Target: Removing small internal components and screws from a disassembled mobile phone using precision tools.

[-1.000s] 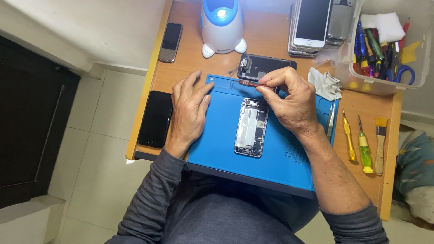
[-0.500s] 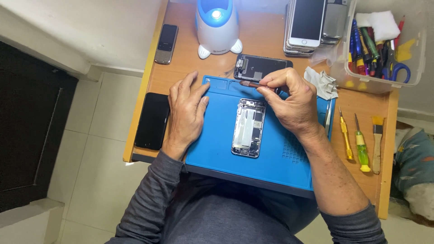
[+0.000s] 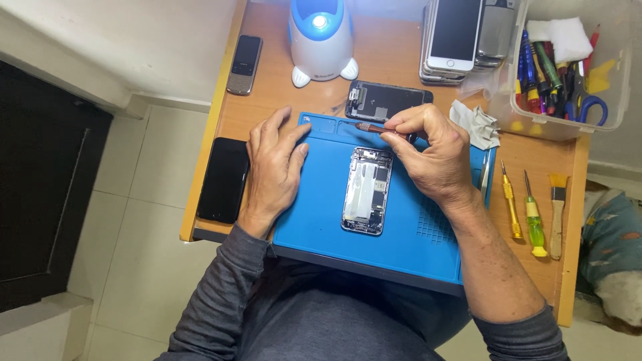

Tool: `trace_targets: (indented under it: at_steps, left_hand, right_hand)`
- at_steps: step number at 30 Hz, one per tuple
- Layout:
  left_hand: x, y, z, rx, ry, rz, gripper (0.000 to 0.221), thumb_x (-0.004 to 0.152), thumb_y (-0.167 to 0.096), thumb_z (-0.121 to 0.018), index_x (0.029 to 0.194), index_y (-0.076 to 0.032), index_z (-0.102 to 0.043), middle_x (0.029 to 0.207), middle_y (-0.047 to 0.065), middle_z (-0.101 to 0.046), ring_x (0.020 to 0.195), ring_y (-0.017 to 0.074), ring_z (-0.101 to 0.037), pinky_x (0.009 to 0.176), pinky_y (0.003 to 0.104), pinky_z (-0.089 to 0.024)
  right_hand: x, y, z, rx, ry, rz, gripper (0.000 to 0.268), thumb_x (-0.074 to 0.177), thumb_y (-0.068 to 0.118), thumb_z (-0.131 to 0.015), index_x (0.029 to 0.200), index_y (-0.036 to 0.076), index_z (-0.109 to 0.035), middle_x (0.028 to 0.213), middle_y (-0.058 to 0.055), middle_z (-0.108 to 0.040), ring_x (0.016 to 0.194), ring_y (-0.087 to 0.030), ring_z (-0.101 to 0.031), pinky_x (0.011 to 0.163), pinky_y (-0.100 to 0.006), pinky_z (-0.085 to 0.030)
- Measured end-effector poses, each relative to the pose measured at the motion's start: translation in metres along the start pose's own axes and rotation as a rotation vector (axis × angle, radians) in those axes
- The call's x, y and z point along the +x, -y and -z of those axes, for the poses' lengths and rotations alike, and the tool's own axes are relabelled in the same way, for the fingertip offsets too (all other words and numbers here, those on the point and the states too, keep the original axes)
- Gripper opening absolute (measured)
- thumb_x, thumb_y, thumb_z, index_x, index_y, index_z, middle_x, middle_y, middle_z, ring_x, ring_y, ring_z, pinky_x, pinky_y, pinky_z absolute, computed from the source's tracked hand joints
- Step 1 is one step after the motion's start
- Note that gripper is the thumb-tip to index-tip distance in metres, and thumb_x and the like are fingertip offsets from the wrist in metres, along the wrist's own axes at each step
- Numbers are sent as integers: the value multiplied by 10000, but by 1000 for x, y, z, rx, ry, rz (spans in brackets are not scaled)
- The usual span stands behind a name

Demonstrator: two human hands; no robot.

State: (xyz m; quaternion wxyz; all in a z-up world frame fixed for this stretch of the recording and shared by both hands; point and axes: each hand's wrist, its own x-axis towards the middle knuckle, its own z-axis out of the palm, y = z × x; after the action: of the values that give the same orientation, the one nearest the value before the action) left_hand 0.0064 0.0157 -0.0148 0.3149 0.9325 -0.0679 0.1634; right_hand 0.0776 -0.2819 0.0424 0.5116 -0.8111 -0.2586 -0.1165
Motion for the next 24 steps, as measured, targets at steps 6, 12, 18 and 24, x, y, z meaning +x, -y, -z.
trace_targets:
  at_steps: [6,12,18,24]
  left_hand:
    - [0,-3,0,-6,-15,-6,338,1223,-282,-568,1492,-179,-743,1696,126,-478,1550,340,-435,1218,519,-384]
    - [1,-15,3,95,-47,-81,333,1218,-284,-600,1502,-173,-734,1715,160,-444,1579,380,-409,1229,543,-394]
    - [4,-18,4,67,-205,-265,161,1176,-247,-714,1182,-100,-781,1514,134,-613,1395,379,-591,1131,515,-492]
    - [-3,-41,-6,-26,-248,-398,233,1116,-316,-801,960,-148,-761,1273,25,-766,1219,304,-715,1030,471,-546]
  right_hand:
    - [0,-1,0,5,4,-3,205,1038,-6,-942,1029,24,-740,1085,-151,-835,987,-266,-830,863,-359,-690]
    - [0,-1,1,-13,-2,3,199,1037,17,-947,1029,34,-750,1076,-132,-841,973,-249,-828,871,-360,-686]
    - [2,-5,9,-75,-12,52,197,1053,40,-953,1027,61,-758,1079,-102,-848,959,-232,-824,841,-349,-683]
    - [-7,16,31,-203,-11,193,189,1075,-19,-922,1004,29,-753,1046,-131,-821,897,-275,-803,796,-387,-676]
